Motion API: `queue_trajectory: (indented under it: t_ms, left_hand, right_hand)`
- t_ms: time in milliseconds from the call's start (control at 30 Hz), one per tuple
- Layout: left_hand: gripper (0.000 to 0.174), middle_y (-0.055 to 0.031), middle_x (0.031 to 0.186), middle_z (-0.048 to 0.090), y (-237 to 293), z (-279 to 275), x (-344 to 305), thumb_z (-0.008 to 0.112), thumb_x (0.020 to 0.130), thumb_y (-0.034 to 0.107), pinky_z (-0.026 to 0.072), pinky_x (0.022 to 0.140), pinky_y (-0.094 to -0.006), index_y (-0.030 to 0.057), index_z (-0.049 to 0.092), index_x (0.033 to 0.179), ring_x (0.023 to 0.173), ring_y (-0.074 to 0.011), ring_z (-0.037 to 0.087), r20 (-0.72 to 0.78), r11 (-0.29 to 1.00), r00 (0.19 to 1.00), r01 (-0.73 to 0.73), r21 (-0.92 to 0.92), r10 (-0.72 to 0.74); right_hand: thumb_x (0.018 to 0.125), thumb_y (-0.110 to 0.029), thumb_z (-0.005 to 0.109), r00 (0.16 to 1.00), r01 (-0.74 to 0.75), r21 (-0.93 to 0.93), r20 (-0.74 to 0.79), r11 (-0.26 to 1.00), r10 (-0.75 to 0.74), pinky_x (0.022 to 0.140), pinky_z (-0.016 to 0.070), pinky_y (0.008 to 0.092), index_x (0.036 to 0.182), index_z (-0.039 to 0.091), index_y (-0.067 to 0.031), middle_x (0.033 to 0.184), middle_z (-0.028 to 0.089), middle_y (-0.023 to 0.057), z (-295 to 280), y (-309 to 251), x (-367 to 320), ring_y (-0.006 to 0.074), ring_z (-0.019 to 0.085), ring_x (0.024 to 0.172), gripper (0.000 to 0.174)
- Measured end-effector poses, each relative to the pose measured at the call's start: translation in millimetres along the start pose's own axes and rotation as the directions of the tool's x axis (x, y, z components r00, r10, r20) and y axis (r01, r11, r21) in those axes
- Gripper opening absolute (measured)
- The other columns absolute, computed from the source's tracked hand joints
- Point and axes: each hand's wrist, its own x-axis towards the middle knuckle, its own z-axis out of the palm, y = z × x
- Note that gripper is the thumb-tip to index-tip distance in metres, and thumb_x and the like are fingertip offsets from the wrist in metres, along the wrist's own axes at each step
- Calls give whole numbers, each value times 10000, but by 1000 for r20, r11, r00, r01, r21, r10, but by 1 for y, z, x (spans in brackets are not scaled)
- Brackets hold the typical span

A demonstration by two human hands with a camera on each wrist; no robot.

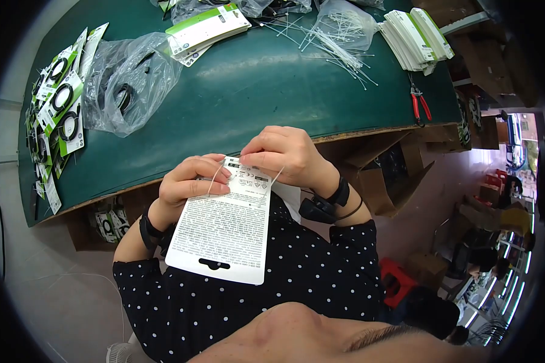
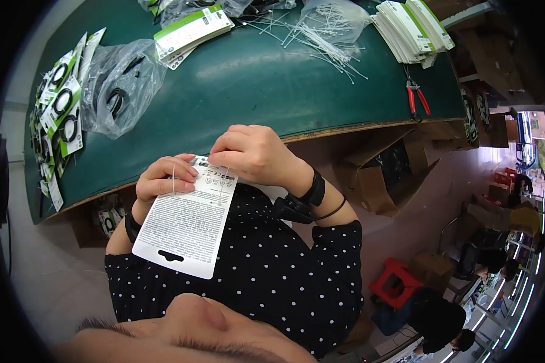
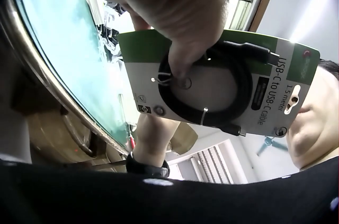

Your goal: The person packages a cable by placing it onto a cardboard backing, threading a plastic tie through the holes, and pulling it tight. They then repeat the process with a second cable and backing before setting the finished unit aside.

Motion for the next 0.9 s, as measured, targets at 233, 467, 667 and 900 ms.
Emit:
queue_trajectory:
  t_ms: [233, 467, 667, 900]
  left_hand:
    - [267, -85, 980, 633, 2, -2, 1, 757, 749, 140, 470, 966, -474, 52, 690, 992, 959, -231, 635, 16, 1000, 1000, -10, 12, 10]
    - [266, -105, 1012, 642, -4, -1, 0, 756, 745, 140, 469, 967, -465, 45, 692, 985, 967, -234, 635, 2, 1000, 1000, -22, 4, 22]
    - [214, -109, 1113, 647, -11, -1, -17, 684, 851, 116, 502, 912, -394, 16, 652, 1038, 983, -221, 643, -52, 836, 870, 453, -310, -491]
    - [271, -95, 1134, 635, -23, 6, -4, 602, 921, 119, 535, 863, -345, 11, 553, 1165, 1000, -190, 642, -27, 371, 572, 494, -786, -820]
  right_hand:
    - [653, -66, 700, 1000, 20, -94, -10, 995, -21, 525, 488, 284, 817, 672, -65, 818, 655, 40, -5, 1, 1, 190, 610, 641, 166]
    - [685, -78, 691, 1000, -18, -48, 12, 999, 18, 554, 488, 297, 792, 656, -91, 804, 631, 10, 1, 2, -2, 171, 605, 698, 113]
    - [724, -35, 692, 984, -158, 262, 124, 952, 130, 578, 498, 309, 819, 669, -61, 789, 633, 55, 11, 17, -13, 214, 620, 721, 101]
    - [760, 9, 685, 785, -596, 628, 325, 500, 527, 665, 523, 264, 941, 662, 16, 868, 682, 65, 27, 7, -29, 128, 650, 764, 183]
